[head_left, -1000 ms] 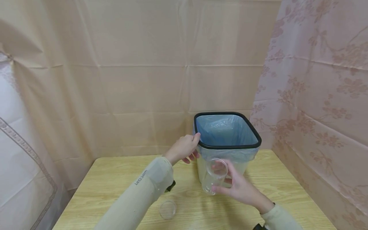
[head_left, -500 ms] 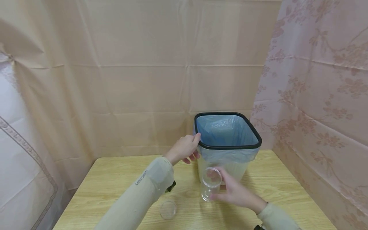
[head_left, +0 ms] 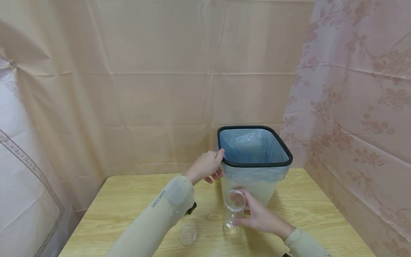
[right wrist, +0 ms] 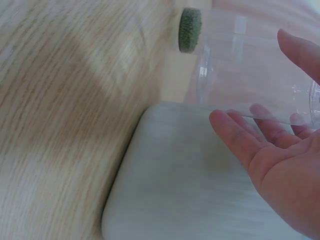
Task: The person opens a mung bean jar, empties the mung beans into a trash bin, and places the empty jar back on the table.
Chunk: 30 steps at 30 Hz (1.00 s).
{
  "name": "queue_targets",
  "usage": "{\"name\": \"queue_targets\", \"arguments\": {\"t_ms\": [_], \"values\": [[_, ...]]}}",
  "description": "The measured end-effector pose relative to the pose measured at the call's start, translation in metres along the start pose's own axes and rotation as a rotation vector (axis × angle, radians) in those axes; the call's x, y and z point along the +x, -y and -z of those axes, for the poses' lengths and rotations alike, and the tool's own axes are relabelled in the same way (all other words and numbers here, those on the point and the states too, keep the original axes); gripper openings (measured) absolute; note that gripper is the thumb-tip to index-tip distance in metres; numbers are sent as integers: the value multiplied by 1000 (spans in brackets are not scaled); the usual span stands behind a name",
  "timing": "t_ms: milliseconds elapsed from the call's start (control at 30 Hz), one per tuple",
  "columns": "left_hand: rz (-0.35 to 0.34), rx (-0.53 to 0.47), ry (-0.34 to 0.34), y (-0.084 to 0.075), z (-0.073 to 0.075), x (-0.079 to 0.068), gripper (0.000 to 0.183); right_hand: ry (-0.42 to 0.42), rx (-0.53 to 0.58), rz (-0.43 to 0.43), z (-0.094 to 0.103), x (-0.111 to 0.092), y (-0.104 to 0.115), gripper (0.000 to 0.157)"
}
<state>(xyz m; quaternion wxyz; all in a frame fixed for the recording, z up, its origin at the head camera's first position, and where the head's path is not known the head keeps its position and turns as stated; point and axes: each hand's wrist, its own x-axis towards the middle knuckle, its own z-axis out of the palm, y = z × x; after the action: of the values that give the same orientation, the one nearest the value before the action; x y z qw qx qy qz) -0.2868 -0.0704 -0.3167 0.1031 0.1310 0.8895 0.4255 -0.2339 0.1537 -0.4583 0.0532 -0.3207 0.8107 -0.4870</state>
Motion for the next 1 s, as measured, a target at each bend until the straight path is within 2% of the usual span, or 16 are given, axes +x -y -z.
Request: {"name": "queue_targets", "arguments": {"t_ms": [433,767,1000], "values": [[-5,-10,-2,1,0,1,57,43,-21,-31,-3,0,-8,75],[-3,-8,-1,1,-1,1,57,39,-34,27,-8,-1,-11,73],[-5,-9,-4,1,-1,1,56,50,-18,-1,-10,-3,-12,74]]}}
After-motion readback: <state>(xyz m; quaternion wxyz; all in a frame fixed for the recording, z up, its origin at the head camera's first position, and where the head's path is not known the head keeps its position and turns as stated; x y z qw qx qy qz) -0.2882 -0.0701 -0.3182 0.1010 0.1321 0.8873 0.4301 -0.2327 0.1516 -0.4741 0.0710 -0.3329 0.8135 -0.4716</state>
